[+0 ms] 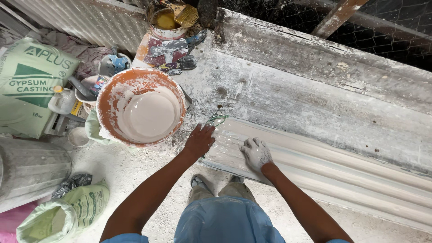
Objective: The person applies a white slurry to a long ribbed mold using a cloth and a bucket. They repeatedly dip the cloth into the bucket and wipe the slurry along the mold's grooves, occasionally scraping excess material back into the bucket.
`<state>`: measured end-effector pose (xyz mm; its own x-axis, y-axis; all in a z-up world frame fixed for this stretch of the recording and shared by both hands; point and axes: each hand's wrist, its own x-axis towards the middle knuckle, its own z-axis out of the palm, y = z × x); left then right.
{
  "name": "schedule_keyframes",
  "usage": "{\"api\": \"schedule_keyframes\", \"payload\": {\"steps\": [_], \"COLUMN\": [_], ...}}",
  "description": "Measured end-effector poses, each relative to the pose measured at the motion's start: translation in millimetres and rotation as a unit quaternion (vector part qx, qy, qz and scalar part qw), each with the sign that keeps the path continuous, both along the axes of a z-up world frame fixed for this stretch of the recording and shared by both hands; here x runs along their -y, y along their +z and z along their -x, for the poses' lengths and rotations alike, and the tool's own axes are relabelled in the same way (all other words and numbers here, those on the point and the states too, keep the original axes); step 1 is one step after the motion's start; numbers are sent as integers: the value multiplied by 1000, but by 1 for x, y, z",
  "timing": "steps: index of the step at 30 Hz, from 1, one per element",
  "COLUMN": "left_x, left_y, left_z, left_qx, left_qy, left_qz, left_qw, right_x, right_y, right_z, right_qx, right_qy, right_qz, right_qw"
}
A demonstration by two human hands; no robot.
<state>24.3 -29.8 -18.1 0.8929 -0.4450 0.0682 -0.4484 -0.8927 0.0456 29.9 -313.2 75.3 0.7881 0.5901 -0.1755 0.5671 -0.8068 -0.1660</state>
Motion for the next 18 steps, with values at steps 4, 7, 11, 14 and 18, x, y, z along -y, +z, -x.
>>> {"api": "schedule_keyframes", "payload": {"steps": [4, 7, 11, 14, 18], "left_x": [2, 7, 9, 9, 9], "left_y": [30, 53, 56, 41, 24], "left_z": [-3, -19, -37, -48, -41], "left_qx": [-19, -109, -93, -144, -26], "left_qy": [99, 220, 302, 330, 322], "left_qz": [148, 153, 114, 100, 82], "left_qw": [984, 957, 942, 928, 943], "right_x": [-9, -25, -51, -51, -36], "right_y": [2, 0, -14, -24, -28], "right_z": [-4, -10, -11, -14, -23], "right_qx": [-52, -65, -48, -45, -46], "right_qy": [-12, -1, 21, 28, 51], "right_qz": [-11, -32, -41, -58, -87], "right_qw": [999, 997, 998, 997, 994]}}
